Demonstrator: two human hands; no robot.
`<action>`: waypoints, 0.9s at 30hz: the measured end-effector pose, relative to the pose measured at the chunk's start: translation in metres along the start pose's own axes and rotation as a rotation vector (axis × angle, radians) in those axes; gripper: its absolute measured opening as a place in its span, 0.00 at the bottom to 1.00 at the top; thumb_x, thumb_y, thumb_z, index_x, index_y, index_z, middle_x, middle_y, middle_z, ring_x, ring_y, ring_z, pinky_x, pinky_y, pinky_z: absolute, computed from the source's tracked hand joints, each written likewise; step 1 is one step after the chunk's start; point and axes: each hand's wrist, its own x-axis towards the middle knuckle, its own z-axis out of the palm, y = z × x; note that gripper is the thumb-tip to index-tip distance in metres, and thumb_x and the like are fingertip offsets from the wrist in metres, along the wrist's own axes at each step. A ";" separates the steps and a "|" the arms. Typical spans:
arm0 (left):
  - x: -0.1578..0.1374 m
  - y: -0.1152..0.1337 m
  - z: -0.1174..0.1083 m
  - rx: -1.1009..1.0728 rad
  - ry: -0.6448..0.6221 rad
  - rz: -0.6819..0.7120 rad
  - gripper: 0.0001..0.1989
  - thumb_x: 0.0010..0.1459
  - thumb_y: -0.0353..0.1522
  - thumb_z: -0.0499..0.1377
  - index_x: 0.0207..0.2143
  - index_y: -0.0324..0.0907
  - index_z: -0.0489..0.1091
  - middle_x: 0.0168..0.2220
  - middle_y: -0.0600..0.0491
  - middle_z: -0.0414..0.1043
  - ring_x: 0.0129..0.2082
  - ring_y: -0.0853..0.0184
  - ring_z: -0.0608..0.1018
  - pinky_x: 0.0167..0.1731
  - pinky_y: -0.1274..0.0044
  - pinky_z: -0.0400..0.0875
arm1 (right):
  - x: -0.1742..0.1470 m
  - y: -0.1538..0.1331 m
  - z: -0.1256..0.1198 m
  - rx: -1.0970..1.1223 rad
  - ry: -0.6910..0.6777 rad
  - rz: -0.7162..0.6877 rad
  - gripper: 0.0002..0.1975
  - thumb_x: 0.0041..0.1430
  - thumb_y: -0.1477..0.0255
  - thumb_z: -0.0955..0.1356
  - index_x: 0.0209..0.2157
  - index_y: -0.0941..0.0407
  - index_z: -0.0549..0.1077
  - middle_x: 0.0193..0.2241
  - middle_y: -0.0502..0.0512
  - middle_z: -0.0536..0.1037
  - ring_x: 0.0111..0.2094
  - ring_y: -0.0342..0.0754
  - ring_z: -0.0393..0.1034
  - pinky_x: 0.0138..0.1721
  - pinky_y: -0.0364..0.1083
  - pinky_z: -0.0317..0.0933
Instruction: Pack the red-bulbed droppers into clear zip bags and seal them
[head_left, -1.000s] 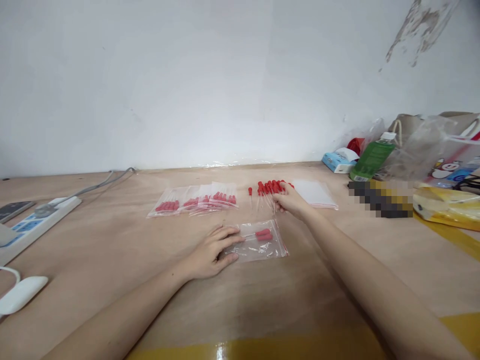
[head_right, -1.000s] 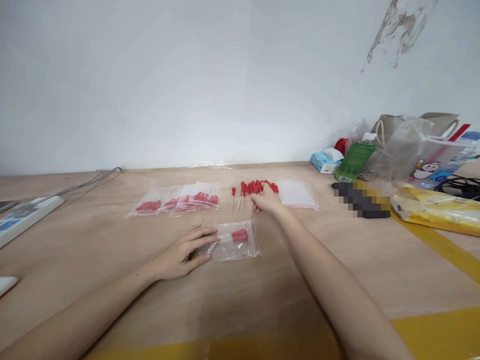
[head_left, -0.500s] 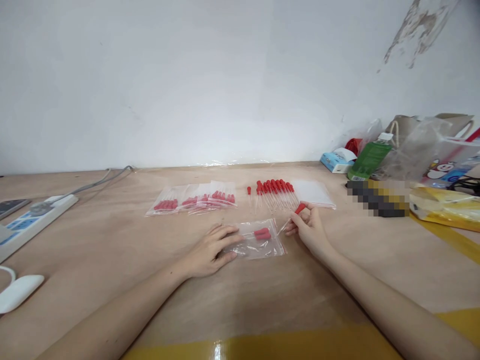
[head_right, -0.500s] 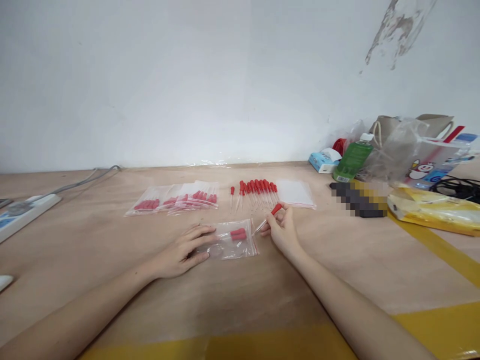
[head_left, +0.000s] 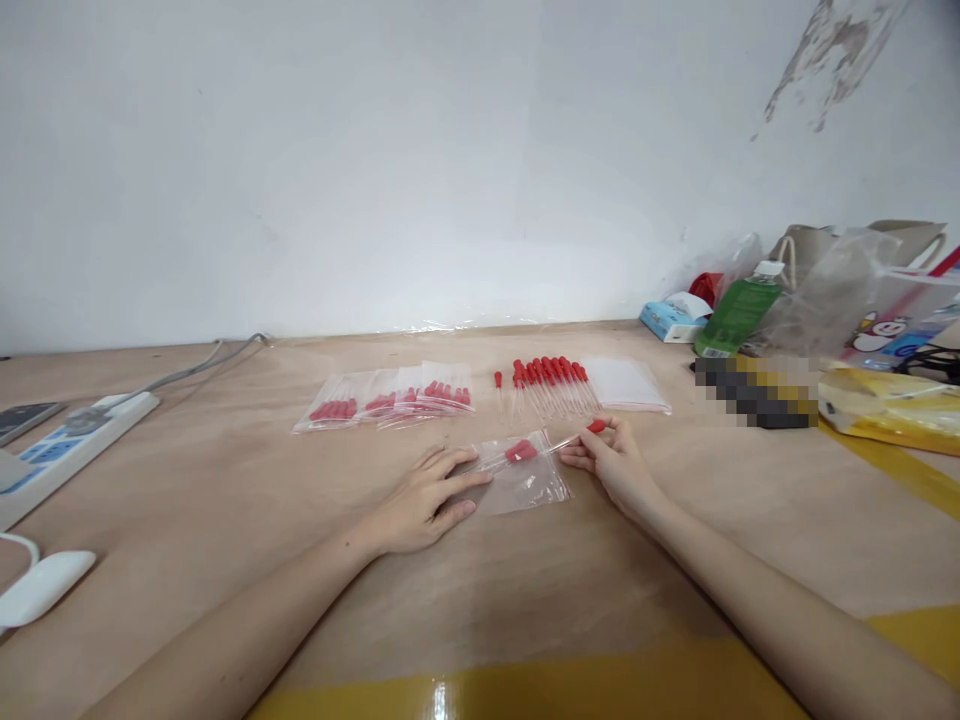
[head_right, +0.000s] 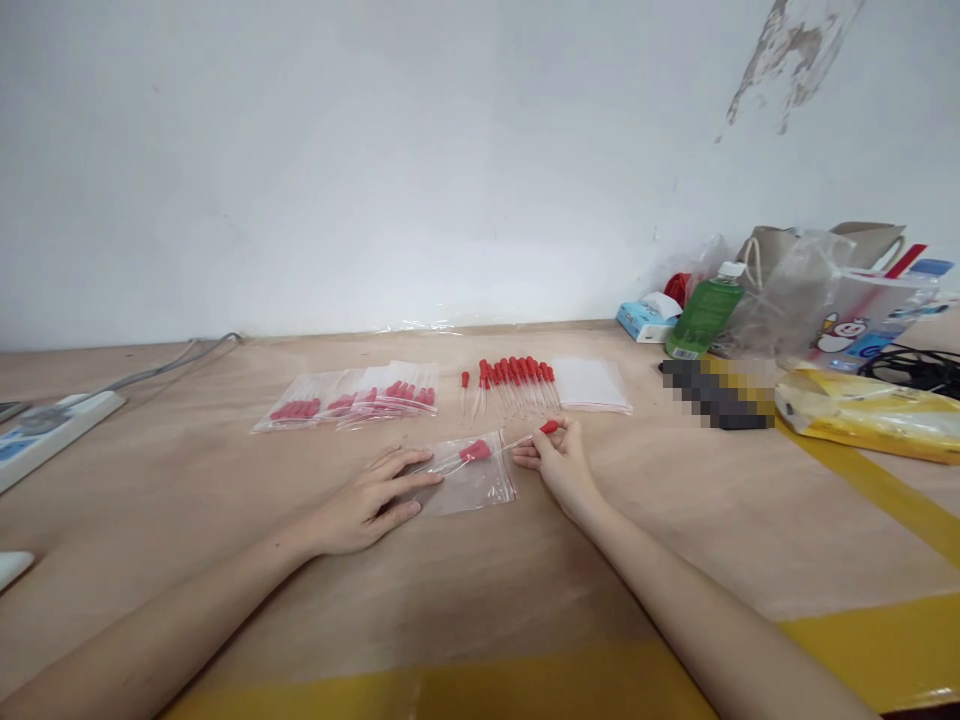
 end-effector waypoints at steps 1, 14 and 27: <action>0.000 0.000 0.000 -0.004 0.001 -0.001 0.17 0.61 0.35 0.49 0.53 0.50 0.61 0.57 0.49 0.56 0.57 0.60 0.59 0.57 0.60 0.50 | 0.001 0.000 0.000 0.026 0.005 0.009 0.21 0.45 0.65 0.69 0.33 0.51 0.51 0.22 0.43 0.69 0.25 0.43 0.72 0.33 0.47 0.69; 0.001 0.002 -0.003 -0.012 -0.004 -0.013 0.21 0.61 0.37 0.50 0.57 0.46 0.56 0.56 0.48 0.58 0.56 0.60 0.60 0.57 0.62 0.50 | 0.005 0.001 -0.017 -0.584 -0.354 -0.138 0.13 0.42 0.64 0.71 0.28 0.57 0.72 0.16 0.45 0.67 0.18 0.38 0.58 0.19 0.39 0.53; 0.001 0.001 -0.001 -0.022 0.009 0.005 0.21 0.61 0.36 0.50 0.57 0.48 0.56 0.56 0.49 0.57 0.56 0.60 0.60 0.57 0.61 0.49 | 0.006 0.013 -0.005 -0.668 -0.432 -0.235 0.12 0.44 0.62 0.70 0.25 0.57 0.74 0.20 0.49 0.72 0.21 0.41 0.63 0.22 0.40 0.56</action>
